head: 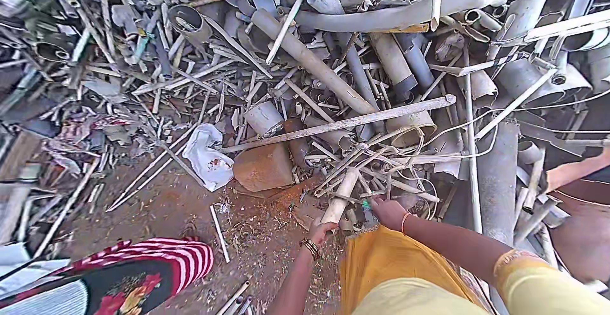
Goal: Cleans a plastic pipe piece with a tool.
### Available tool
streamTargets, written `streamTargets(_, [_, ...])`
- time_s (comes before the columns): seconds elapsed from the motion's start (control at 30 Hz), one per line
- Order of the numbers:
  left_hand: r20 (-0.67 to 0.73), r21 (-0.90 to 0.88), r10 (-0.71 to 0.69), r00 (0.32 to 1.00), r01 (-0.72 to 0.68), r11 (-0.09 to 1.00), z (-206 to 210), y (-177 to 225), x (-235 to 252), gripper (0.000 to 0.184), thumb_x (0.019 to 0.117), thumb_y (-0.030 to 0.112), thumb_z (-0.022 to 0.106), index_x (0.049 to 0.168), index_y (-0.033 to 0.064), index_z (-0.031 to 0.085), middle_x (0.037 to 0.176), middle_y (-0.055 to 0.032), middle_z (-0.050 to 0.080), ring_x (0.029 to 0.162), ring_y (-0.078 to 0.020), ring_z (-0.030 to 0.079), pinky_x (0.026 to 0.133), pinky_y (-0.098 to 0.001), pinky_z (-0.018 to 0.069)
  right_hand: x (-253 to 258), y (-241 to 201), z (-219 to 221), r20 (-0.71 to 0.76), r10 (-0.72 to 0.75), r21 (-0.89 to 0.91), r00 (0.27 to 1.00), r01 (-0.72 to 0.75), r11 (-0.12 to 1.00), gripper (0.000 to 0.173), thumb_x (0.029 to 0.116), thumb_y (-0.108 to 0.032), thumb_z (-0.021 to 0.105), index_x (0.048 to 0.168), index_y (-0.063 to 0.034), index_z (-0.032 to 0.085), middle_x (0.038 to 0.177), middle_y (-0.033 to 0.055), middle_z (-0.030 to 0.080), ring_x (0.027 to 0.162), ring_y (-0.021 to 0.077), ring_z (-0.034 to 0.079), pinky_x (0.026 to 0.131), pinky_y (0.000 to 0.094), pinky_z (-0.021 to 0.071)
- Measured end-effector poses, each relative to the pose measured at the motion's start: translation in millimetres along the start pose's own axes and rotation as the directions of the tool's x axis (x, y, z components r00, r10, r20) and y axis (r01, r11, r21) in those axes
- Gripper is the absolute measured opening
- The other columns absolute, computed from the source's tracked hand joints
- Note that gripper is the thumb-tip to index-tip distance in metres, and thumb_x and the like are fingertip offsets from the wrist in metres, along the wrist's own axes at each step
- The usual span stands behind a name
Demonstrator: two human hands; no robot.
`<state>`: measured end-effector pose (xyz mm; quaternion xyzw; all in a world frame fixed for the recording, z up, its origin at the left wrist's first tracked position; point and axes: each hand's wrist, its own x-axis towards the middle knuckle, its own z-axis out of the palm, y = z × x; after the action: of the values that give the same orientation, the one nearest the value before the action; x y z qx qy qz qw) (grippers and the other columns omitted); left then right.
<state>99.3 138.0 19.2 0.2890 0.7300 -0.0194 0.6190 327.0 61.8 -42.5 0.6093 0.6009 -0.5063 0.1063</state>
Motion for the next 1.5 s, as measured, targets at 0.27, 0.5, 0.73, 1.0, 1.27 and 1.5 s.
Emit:
streamTargets(0.27, [-0.059,-0.704,0.096,0.994,-0.11,0.702,-66.3,-198.4,-86.7,0.023,0.1063,0.01,0.041,0.119,-0.0034,0.054,0.084,-0.0131,0.066,0.066,-0.0194,0.067,0.061,-0.0319,0.059,-42.6,-129.4,56.2,0.118,-0.266,-0.398,0.957,0.291,0.87,0.043,0.1113,-0.024,0.042,0.148,-0.0021,0.042,0.127,0.0319,0.062,0.108,0.0524,0.066,0.086,0.0667,0.0517])
streamTargets(0.5, [-0.205,-0.908,0.104,0.973,-0.229,0.35,-104.2,-375.1,-188.7,0.032,0.1085,0.023,0.029,0.114,0.0051,0.056,0.074,-0.0097,0.068,0.052,-0.0162,0.064,0.044,-0.0279,0.0534,-100.3,-250.7,154.2,0.187,-0.276,-0.555,0.943,0.333,0.762,0.044,0.1107,-0.031,0.044,0.146,-0.0045,0.044,0.121,0.0297,0.066,0.113,0.0503,0.065,0.091,0.0668,0.0509])
streamTargets(0.73, [-0.319,-0.91,0.111,0.941,-0.337,0.243,-125.3,-491.8,-251.2,0.036,0.1079,0.02,0.026,0.106,0.0042,0.057,0.07,-0.0081,0.068,0.051,-0.0135,0.064,0.044,-0.0239,0.0527,-131.3,-339.4,235.8,0.215,-0.391,-0.618,0.895,0.435,0.655,0.047,0.1114,-0.037,0.041,0.145,-0.0034,0.044,0.123,0.0283,0.065,0.114,0.0474,0.066,0.092,0.0635,0.0523])
streamTargets(1.0, [-0.398,-0.887,0.079,0.914,-0.405,0.222,-130.8,-533.1,-265.9,0.037,0.1085,0.02,0.025,0.103,0.0035,0.057,0.066,-0.0073,0.066,0.047,-0.0113,0.061,0.042,-0.0217,0.0499,-148.5,-364.2,276.4,0.261,-0.376,-0.628,0.889,0.452,0.633,0.047,0.1119,-0.035,0.041,0.144,-0.0006,0.044,0.122,0.0298,0.065,0.116,0.0484,0.065,0.094,0.0642,0.051])
streamTargets(1.27, [-0.658,-0.437,0.286,0.697,-0.662,0.608,-135.5,-532.1,-256.9,0.064,0.0903,0.019,0.059,0.145,-0.0075,0.04,0.106,-0.0136,0.062,0.062,-0.0074,0.058,0.056,-0.0239,0.0508,-152.1,-362.8,263.1,0.215,-0.427,-0.645,0.878,0.456,0.614,0.045,0.1111,-0.037,0.043,0.138,-0.0017,0.048,0.118,0.0297,0.066,0.111,0.0498,0.066,0.089,0.0664,0.0512])
streamTargets(1.5, [-0.374,-0.889,0.331,0.866,-0.437,0.137,-147.1,-510.5,-242.8,0.049,0.1054,0.034,0.017,0.1,0.0102,0.059,0.068,-0.0059,0.069,0.046,-0.0105,0.061,0.038,-0.0217,0.0475,-169.4,-348.6,245.0,0.048,-0.418,-0.623,0.907,0.354,0.698,0.048,0.1105,-0.037,0.044,0.142,-0.0006,0.047,0.121,0.0289,0.065,0.113,0.0479,0.066,0.091,0.0636,0.052])
